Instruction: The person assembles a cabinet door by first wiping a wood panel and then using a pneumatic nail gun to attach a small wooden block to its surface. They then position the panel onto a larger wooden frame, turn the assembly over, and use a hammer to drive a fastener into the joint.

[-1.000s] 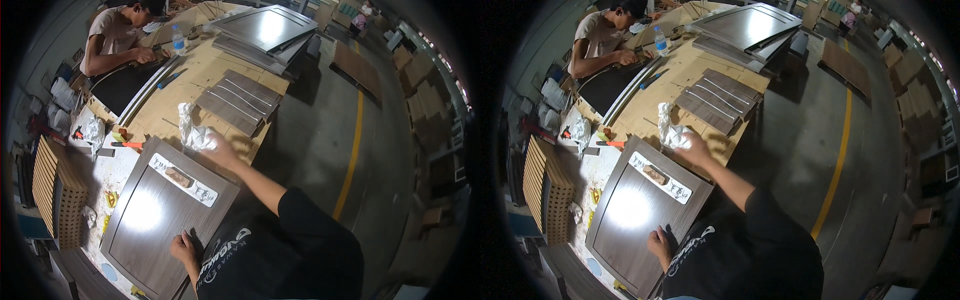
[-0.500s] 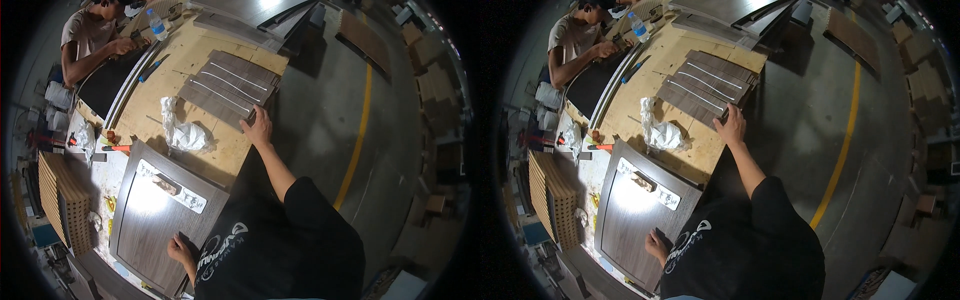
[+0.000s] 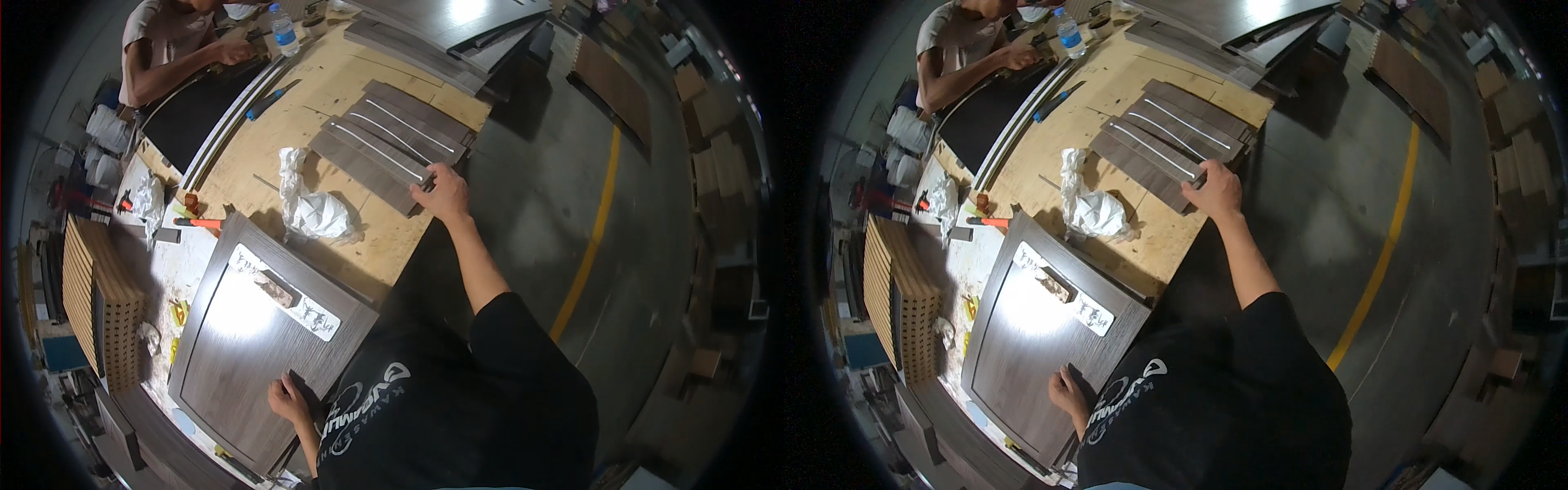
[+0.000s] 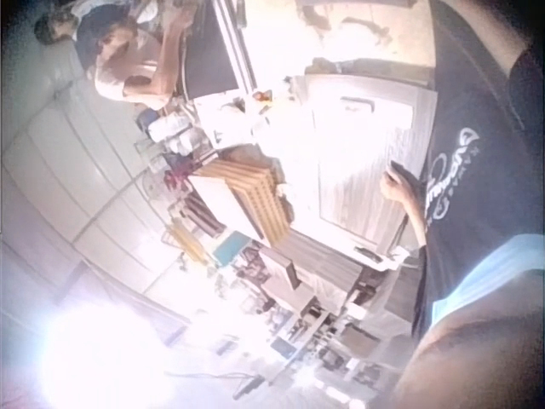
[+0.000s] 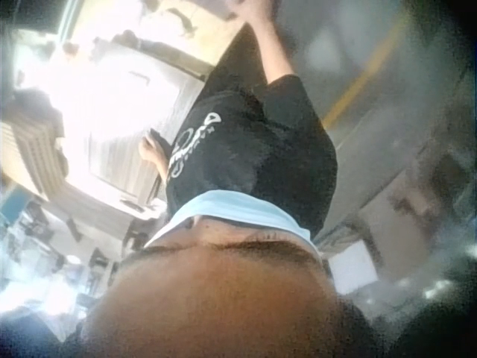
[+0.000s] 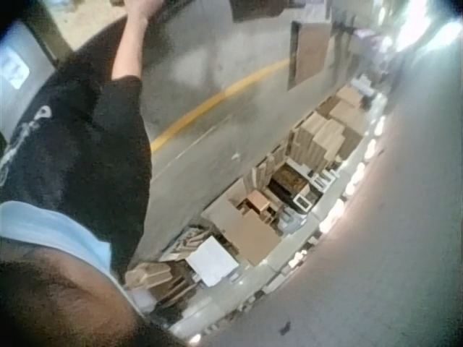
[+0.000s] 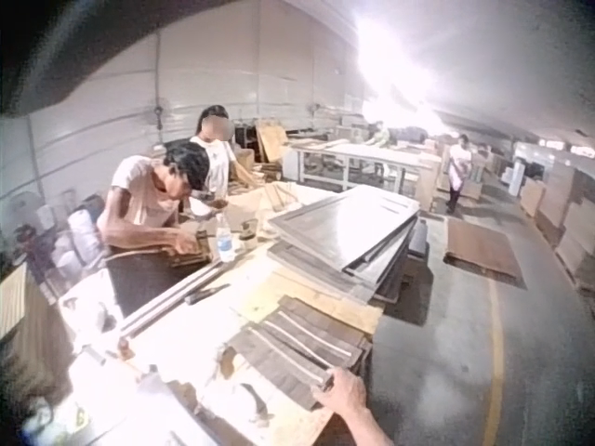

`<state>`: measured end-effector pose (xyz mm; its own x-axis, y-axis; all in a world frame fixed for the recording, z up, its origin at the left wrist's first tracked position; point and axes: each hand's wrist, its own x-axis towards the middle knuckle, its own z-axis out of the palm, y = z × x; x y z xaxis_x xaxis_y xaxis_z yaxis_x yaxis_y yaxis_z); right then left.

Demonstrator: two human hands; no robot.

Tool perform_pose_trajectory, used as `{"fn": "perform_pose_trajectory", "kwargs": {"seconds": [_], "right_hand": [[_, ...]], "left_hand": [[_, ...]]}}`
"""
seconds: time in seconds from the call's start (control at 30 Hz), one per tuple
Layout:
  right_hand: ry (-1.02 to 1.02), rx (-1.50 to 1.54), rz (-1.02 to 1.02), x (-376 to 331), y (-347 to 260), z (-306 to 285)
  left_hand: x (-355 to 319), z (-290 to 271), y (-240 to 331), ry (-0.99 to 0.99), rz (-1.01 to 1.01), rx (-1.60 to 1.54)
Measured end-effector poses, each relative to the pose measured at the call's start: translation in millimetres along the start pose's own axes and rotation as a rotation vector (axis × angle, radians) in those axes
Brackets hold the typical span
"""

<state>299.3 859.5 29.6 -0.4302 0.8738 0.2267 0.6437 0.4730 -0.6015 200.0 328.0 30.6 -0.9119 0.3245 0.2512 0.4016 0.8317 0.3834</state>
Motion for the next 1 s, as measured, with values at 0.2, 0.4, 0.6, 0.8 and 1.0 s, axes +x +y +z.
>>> {"fn": "perform_pose_trajectory", "kwargs": {"seconds": [0.2, 0.4, 0.6, 0.8, 1.0], "right_hand": [[-0.412, 0.915, 0.444, -7.6, -20.1, -3.3], [-1.067, 1.406, 0.367, -96.1, -118.4, 15.6], [-1.408, 1.302, 0.279, -166.5, -198.5, 21.9], [-1.407, 0.897, -0.019, -186.1, -203.6, 25.9], [-0.690, 0.407, -0.795, -117.1, -213.8, 69.9]], "left_hand": [[30.2, -31.7, 45.5, -0.161, -0.233, -0.553], [89.5, -29.8, 111.9, -0.200, -0.091, -0.821], [107.7, -25.5, 131.1, 0.029, -0.300, -1.324], [83.3, -27.1, 101.3, 0.091, -0.553, -1.230], [60.7, -14.1, 90.0, 0.202, -0.338, -0.263]]}}
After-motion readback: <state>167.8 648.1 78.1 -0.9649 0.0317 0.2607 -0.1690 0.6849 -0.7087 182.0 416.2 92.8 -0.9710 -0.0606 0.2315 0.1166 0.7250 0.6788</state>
